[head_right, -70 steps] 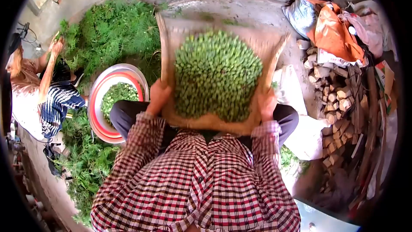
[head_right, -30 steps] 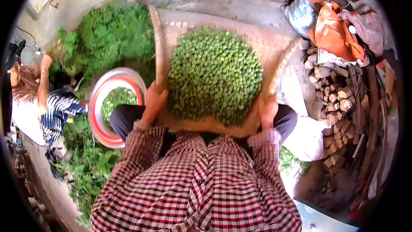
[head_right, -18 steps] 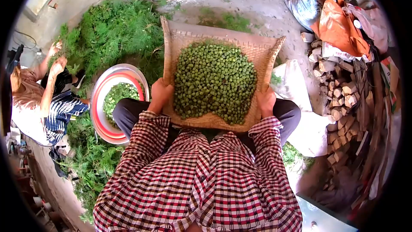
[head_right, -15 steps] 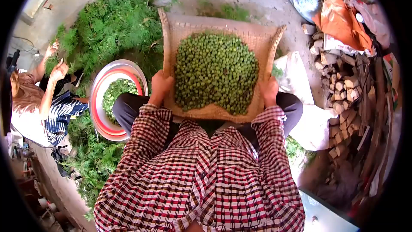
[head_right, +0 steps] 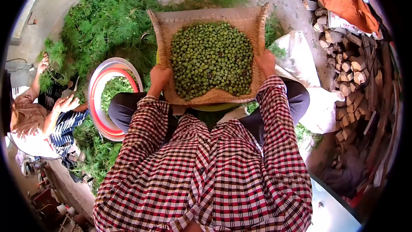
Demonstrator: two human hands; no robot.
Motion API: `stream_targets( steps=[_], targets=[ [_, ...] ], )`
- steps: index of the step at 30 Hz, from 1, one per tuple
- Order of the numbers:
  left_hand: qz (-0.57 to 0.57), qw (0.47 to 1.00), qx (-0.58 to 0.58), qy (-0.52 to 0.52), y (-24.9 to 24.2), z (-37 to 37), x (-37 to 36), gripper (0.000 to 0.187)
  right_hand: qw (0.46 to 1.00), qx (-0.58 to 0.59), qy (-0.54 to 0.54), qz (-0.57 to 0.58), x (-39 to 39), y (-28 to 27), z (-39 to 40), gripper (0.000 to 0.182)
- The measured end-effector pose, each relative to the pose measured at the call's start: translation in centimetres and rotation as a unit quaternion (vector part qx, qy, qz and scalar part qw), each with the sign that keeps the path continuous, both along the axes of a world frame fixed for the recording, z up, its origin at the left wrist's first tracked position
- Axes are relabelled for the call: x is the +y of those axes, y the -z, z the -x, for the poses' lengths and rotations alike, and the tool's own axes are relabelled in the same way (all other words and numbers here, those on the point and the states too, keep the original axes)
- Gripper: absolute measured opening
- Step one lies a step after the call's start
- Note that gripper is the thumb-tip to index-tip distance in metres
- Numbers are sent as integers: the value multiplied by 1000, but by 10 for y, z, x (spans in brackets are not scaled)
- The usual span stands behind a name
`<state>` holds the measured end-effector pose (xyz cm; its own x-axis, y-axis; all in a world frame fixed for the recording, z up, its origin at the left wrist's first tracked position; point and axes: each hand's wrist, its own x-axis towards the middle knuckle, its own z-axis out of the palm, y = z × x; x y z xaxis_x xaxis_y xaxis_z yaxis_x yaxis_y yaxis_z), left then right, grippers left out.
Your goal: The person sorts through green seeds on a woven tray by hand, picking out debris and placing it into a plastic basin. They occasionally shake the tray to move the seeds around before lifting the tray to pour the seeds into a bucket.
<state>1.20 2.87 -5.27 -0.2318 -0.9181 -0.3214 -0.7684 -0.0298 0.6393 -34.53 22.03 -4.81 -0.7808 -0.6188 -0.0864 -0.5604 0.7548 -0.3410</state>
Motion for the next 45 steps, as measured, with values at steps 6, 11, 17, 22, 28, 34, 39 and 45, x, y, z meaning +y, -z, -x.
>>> stream_targets(
  steps=[6, 11, 17, 22, 28, 34, 39, 45],
  targets=[
    [4, 999, -41, 12, -15, 3, 5, 46, 1000, -12, -12, 11, -2, -21, -18, 57],
    [235, 971, -43, 12, -15, 3, 5, 58, 966, 149, -135, 161, 3, -48, -61, 45],
    [329, 928, 164, 63, -103, 10, -16, 50, 957, -89, -265, 84, 7, -22, -119, 10],
    [336, 914, 209, 90, -154, 14, -20, 39, 977, -46, -196, -73, 6, -2, -133, 18],
    [262, 929, 227, 131, -130, 25, -37, 40, 987, -24, -107, -116, 4, -2, -146, 15],
    [308, 901, 207, 224, -99, 48, -33, 39, 986, 86, -93, -111, 9, 14, -157, 15],
    [183, 924, 176, 285, -109, 43, -14, 37, 990, 61, -101, -80, 17, 16, -144, 17],
    [187, 914, 145, 328, -86, 34, 2, 37, 998, -15, -54, -38, 25, -1, -128, 21]
  ],
)
